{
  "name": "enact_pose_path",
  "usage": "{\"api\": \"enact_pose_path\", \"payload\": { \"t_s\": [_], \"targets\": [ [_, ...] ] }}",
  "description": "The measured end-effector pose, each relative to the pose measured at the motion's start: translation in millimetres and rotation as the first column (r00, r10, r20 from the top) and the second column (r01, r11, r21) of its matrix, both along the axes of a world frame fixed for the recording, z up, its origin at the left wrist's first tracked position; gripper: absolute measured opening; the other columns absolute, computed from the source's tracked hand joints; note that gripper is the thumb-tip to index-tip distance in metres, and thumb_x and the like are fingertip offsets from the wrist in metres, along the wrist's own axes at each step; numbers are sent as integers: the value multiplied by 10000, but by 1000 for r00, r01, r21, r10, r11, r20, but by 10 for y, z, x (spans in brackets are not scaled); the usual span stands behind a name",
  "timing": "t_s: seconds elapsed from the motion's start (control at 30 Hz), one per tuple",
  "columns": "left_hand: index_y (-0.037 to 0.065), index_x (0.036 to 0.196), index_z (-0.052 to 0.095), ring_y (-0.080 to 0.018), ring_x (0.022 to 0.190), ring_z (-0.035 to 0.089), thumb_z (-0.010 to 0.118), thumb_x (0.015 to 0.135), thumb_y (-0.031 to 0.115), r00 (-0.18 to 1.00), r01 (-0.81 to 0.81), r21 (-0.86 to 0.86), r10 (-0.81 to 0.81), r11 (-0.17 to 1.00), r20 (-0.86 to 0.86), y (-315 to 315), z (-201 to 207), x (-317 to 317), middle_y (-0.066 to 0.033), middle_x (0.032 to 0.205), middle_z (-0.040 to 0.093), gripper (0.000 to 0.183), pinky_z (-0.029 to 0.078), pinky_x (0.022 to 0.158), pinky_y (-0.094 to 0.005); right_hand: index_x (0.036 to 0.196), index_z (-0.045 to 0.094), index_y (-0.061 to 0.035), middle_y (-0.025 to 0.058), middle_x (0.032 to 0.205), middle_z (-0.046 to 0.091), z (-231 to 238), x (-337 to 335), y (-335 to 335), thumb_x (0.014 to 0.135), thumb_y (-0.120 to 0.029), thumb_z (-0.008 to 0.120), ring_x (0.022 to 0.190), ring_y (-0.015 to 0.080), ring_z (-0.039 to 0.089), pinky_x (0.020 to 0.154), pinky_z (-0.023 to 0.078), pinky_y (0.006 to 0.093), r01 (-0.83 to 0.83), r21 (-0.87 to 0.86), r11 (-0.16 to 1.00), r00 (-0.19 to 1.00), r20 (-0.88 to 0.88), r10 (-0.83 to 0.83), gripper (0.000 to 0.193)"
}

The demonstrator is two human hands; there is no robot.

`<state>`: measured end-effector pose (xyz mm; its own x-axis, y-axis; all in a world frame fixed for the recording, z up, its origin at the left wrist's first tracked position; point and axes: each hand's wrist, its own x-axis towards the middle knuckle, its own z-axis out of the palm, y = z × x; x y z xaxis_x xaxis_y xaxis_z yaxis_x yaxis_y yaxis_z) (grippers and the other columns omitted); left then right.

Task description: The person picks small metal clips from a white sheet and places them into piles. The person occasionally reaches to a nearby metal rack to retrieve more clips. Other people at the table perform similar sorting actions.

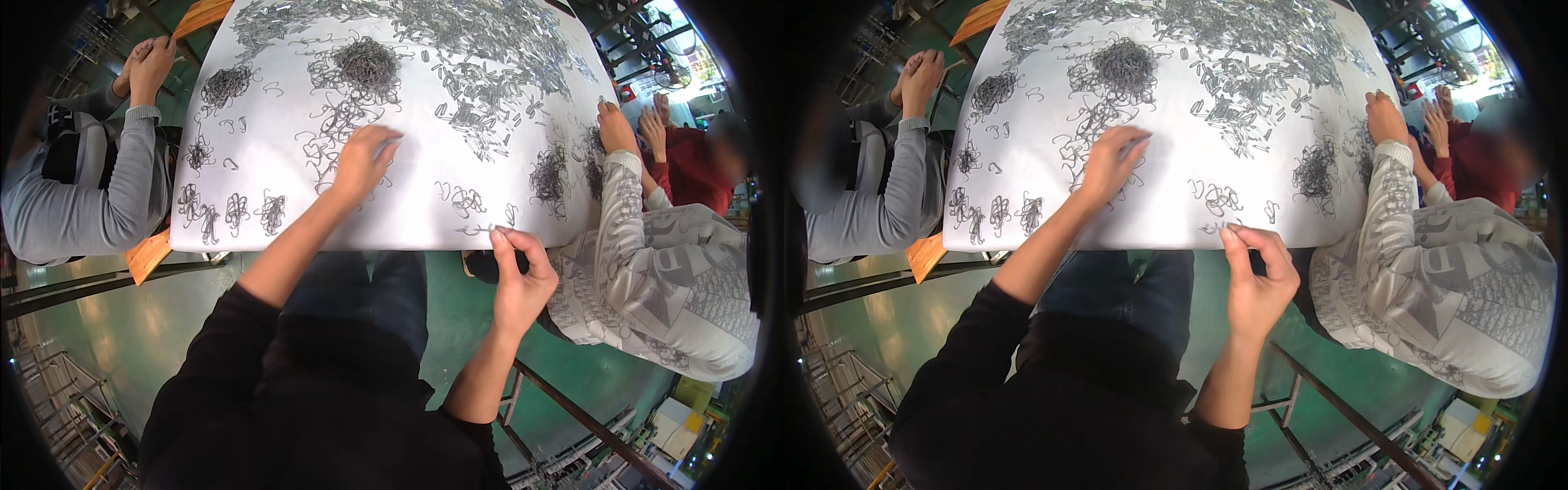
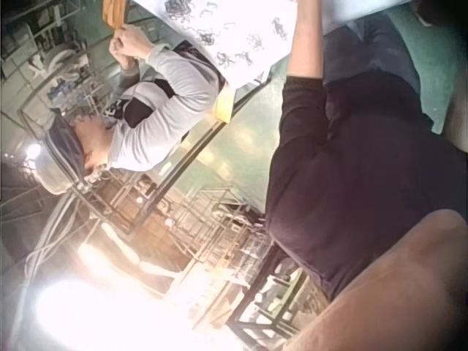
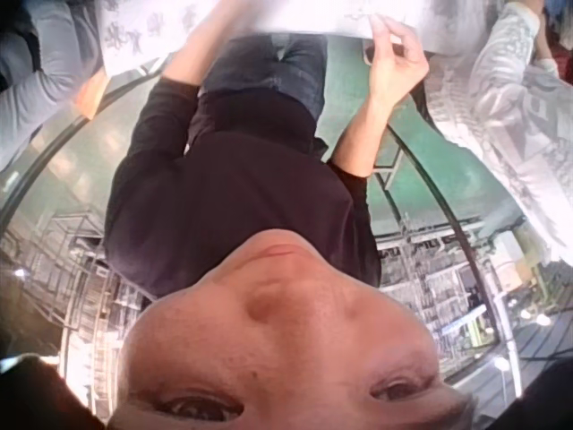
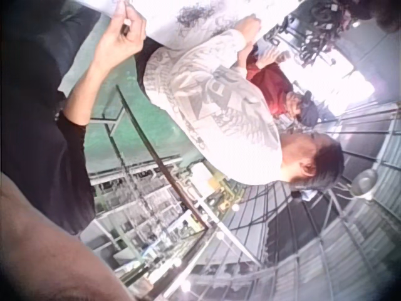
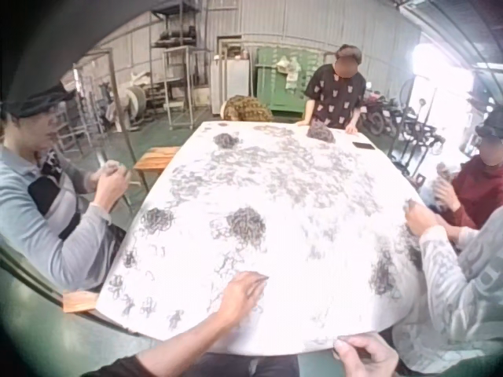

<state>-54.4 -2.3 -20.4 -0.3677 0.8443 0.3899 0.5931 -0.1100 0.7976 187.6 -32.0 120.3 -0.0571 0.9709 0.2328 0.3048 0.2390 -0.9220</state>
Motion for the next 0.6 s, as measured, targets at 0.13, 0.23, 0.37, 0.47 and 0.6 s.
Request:
{"api": "enact_pose_path", "payload": {
  "t_s": [0.13,0.23,0.37,0.47,0.6],
  "targets": [
    [34,1014,698,-316,965,617,673,842,112,991,-30,-79,20,996,-129,853,-122,98,-130,998,671,190,505,830,-390,831,694,40,79,794,696,-19,-132,179,779,-5,759,753,134,633,740,489,251,-52,-17,998,998,-40,51,95],
    [36,1008,700,-317,983,616,685,837,167,976,-104,-160,70,982,-207,1171,-184,237,-134,1003,671,215,509,838,-391,837,707,35,81,780,695,-50,-194,241,781,-21,761,718,132,622,725,495,267,-77,-11,997,997,-15,77,96],
    [54,980,685,-311,1026,587,697,827,192,917,-174,-248,65,953,-394,1334,-197,363,-120,1016,637,206,508,845,-414,834,709,28,90,742,686,-91,-269,268,775,-51,766,687,148,619,713,492,280,-100,-43,994,995,-1,100,113],
    [60,1009,648,-319,1055,574,652,841,149,909,-165,-370,-4,914,-416,1428,-123,351,-121,1057,606,190,516,853,-433,827,707,26,98,742,685,-119,-335,263,776,-56,765,687,164,627,718,486,287,-134,-46,990,991,24,135,113],
    [4,1039,608,-330,1018,604,587,822,66,846,-89,-487,-192,869,-497,1488,-6,310,-168,1069,599,227,540,834,-413,810,703,17,93,741,686,-170,-470,229,773,-70,765,679,179,630,730,474,297,-136,-69,988,990,22,138,113]
  ]
}}
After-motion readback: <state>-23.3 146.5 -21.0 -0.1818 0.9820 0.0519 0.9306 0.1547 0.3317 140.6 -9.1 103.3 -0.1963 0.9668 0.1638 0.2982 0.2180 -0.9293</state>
